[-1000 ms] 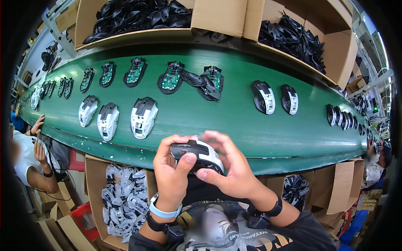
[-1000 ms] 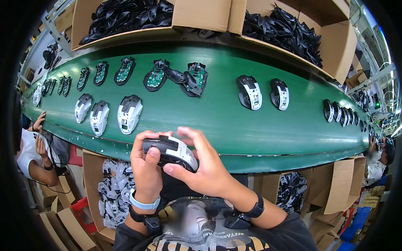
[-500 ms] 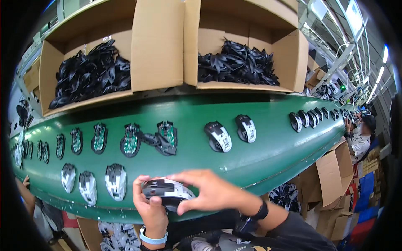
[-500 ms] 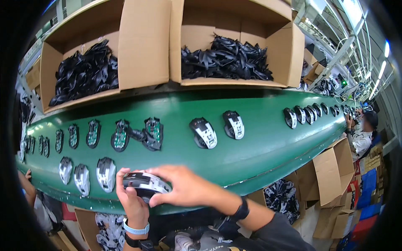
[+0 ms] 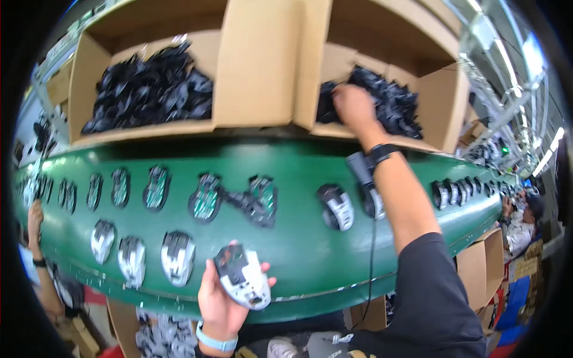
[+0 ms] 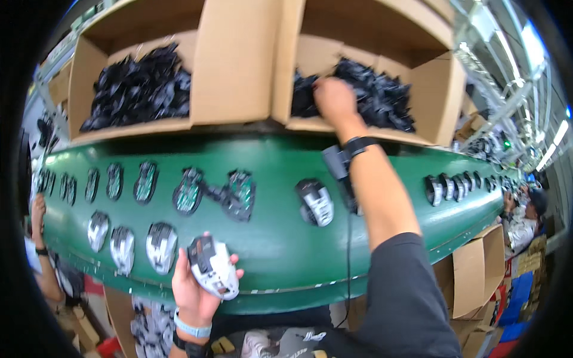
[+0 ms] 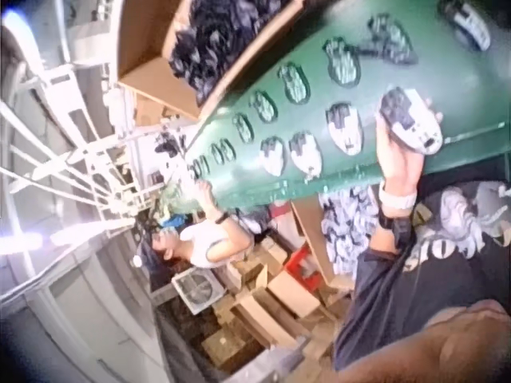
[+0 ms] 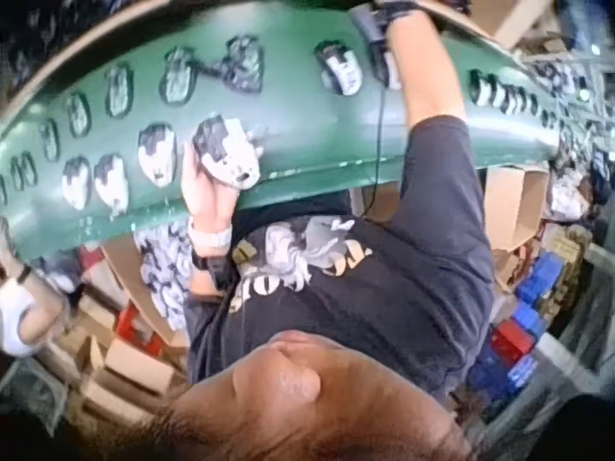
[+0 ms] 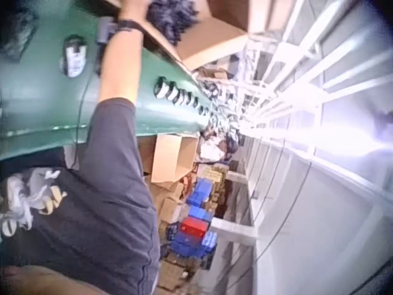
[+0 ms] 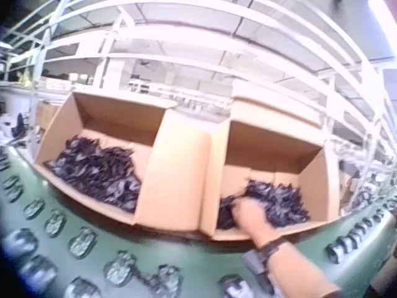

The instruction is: The person assembles computer mice on a green workbench by hand. They pick up a white mouse shell, insert a black plastic component, and place the assembled unit on the table. The process is repeated for multiple units, with the person occasionally retrieving parts from a cardboard box.

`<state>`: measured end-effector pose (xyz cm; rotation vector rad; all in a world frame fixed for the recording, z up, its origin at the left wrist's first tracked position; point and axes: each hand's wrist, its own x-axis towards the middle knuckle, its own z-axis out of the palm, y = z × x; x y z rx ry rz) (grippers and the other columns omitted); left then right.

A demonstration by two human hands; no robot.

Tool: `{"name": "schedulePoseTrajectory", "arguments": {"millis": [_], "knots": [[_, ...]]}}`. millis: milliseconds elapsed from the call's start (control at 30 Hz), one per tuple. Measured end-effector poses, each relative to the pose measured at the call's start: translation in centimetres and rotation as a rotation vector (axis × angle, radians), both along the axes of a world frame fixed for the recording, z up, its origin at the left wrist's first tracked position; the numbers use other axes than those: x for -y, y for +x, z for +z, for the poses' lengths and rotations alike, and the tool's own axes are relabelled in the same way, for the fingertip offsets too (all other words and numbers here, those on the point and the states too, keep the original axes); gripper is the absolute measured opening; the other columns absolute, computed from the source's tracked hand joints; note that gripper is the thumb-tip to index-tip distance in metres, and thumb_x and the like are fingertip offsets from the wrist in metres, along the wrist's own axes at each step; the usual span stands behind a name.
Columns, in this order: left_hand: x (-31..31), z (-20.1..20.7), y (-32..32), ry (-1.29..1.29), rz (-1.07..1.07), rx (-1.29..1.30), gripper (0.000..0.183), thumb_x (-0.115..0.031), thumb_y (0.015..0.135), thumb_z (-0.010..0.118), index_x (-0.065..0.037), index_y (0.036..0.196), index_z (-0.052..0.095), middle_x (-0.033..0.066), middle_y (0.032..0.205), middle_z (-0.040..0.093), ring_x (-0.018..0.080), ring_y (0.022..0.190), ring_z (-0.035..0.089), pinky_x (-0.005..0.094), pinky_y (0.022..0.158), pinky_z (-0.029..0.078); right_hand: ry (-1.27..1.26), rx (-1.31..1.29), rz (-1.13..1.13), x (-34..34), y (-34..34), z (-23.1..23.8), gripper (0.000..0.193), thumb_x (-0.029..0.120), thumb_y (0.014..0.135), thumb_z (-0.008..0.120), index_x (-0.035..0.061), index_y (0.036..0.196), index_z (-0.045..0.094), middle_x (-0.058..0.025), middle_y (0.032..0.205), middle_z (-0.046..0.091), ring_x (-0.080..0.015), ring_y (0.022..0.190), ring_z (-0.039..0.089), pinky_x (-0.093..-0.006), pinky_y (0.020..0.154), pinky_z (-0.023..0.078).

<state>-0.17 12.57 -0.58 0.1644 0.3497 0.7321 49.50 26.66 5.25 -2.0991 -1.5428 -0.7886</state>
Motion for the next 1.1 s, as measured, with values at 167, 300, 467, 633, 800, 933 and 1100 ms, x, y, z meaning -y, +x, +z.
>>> {"name": "schedulePoseTrajectory", "arguments": {"millis": [167, 300, 467, 633, 800, 933, 1100], "knots": [[0.0, -0.1, -0.9, 0.084, 0.02, -0.079, 0.052, -0.027, 0.101, 0.06, -0.002, 0.145, 0.05, 0.0233, 0.133, 0.064, 0.0497, 0.123, 0.064, 0.0686, 0.103, 0.053, 0.222, -0.364, 0.134, 3.7, -0.2, 1.8, 0.02, 0.018, 0.099, 0.066, 0.0055, 0.112, 0.074, -0.0197, 0.091, 0.077, -0.0333, 0.086, 0.076, -0.0423, 0.078, 0.059], [0.9, -0.1, -0.7, 0.14, 0.054, -0.101, 0.055, -0.041, 0.104, 0.057, -0.003, 0.145, 0.055, 0.0193, 0.134, 0.066, 0.0458, 0.12, 0.066, 0.065, 0.102, 0.055, 0.337, -0.856, 0.374, 8.4, -3.5, 2.8, 0.021, 0.01, 0.099, 0.062, -0.0003, 0.112, 0.075, -0.0063, 0.093, 0.075, -0.0125, 0.088, 0.072, -0.0275, 0.081, 0.057], [1.7, 0.4, -1.0, 0.139, 0.049, -0.138, 0.056, -0.043, 0.109, 0.051, -0.001, 0.145, 0.054, 0.0203, 0.133, 0.067, 0.0437, 0.12, 0.067, 0.0623, 0.107, 0.052, 0.291, -1.487, 0.904, 17.8, -17.6, 0.9, 0.05, 0.002, 0.086, 0.081, 0.0041, 0.128, 0.054, -0.0074, 0.09, 0.069, -0.0168, 0.08, 0.072, -0.0311, 0.07, 0.061], [2.4, 1.9, -0.4, 0.112, 0.044, -0.111, 0.045, -0.029, 0.111, 0.05, 0.0, 0.146, 0.048, 0.0205, 0.133, 0.064, 0.0394, 0.12, 0.068, 0.0565, 0.107, 0.054, 0.099, -2.17, 0.837, 22.1, -30.8, 0.3, 0.087, -0.016, 0.077, 0.082, 0.0016, 0.152, 0.04, -0.0157, 0.1, 0.073, -0.0259, 0.089, 0.076, -0.0424, 0.08, 0.067], [2.9, 1.9, -1.3, 0.146, 0.085, -0.179, 0.044, -0.03, 0.111, 0.051, -0.003, 0.145, 0.052, 0.0127, 0.133, 0.066, 0.025, 0.12, 0.067, 0.044, 0.103, 0.055, -0.05, -2.037, 0.748, 22.6, -32.7, 0.0, 0.085, -0.008, 0.079, 0.088, 0.0014, 0.151, 0.044, -0.0128, 0.102, 0.073, -0.0199, 0.1, 0.074, -0.0345, 0.092, 0.062], [3.3, 2.4, -1.7, 0.147, 0.099, -0.182, 0.043, -0.031, 0.111, 0.051, -0.004, 0.145, 0.054, 0.0111, 0.132, 0.067, 0.0219, 0.12, 0.067, 0.0406, 0.101, 0.055, -0.07, -2.031, 0.721, 22.9, -33.6, 0.0, 0.084, -0.007, 0.077, 0.09, 0.0018, 0.149, 0.047, -0.0103, 0.105, 0.071, -0.0177, 0.098, 0.072, -0.0321, 0.091, 0.061], [2.8, 1.9, -2.5, 0.14, 0.024, -0.141, 0.048, -0.034, 0.112, 0.044, -0.001, 0.146, 0.053, 0.0162, 0.14, 0.065, 0.0287, 0.125, 0.067, 0.0449, 0.107, 0.054, -0.047, -1.779, 0.838, 23.0, -33.8, -2.6, 0.094, -0.004, 0.074, 0.093, 0.0026, 0.153, 0.043, -0.012, 0.126, 0.061, -0.015, 0.102, 0.064, -0.03, 0.085, 0.057]]}}
